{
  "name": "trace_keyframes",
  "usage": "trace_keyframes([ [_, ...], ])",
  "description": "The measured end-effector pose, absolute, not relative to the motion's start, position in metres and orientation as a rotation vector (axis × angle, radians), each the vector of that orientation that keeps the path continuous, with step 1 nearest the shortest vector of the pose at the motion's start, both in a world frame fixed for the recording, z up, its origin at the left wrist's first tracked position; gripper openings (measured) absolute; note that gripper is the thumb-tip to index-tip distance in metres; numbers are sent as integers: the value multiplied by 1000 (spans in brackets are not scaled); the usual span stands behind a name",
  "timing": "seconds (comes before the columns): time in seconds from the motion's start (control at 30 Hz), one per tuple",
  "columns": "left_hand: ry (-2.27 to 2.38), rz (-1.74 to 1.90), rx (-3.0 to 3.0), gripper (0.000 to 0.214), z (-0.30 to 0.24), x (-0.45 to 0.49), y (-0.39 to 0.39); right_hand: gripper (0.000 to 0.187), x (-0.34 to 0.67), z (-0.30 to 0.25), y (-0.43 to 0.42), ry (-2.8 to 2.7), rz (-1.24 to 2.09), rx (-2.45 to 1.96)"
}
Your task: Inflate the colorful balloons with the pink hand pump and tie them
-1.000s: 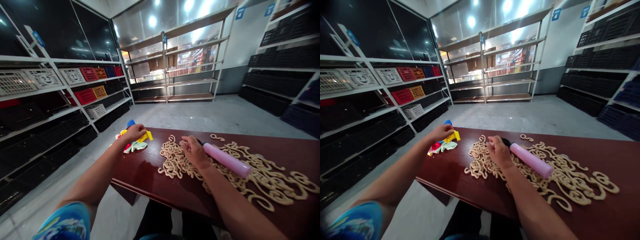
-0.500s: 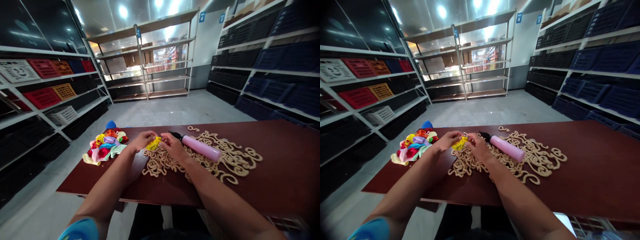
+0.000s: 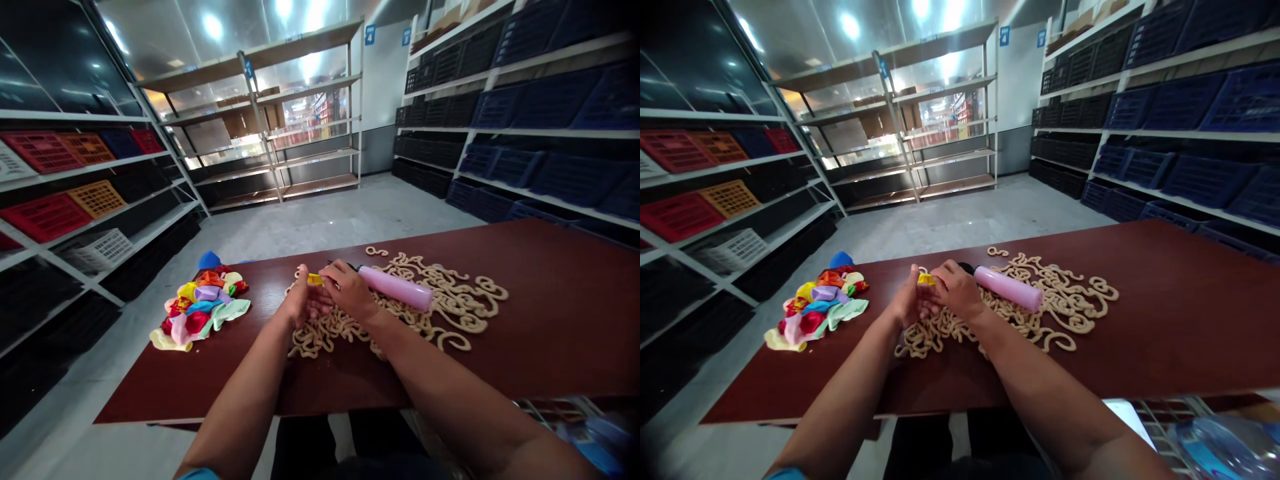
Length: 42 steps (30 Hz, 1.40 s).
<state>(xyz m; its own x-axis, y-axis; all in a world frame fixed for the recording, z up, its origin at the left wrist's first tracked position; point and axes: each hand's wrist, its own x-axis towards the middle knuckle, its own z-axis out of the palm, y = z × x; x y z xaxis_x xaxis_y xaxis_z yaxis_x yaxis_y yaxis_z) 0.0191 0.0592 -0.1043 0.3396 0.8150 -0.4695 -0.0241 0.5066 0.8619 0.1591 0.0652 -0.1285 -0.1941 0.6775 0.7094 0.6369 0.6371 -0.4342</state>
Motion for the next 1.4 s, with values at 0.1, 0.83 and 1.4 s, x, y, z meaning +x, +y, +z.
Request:
trace_keyframes([
  [0.1,848,732,737,77,-111,21,57,23,157,-121,55,-1975,-35,-991],
  [0.83,241,1419,97,9,-130,-44,96,40,272,-123,13,-2096,-229,-2069],
  [1.4,202,1527,56,9,-130,-52,100,44,231,-128,-17,-2234,-116,-1430],
])
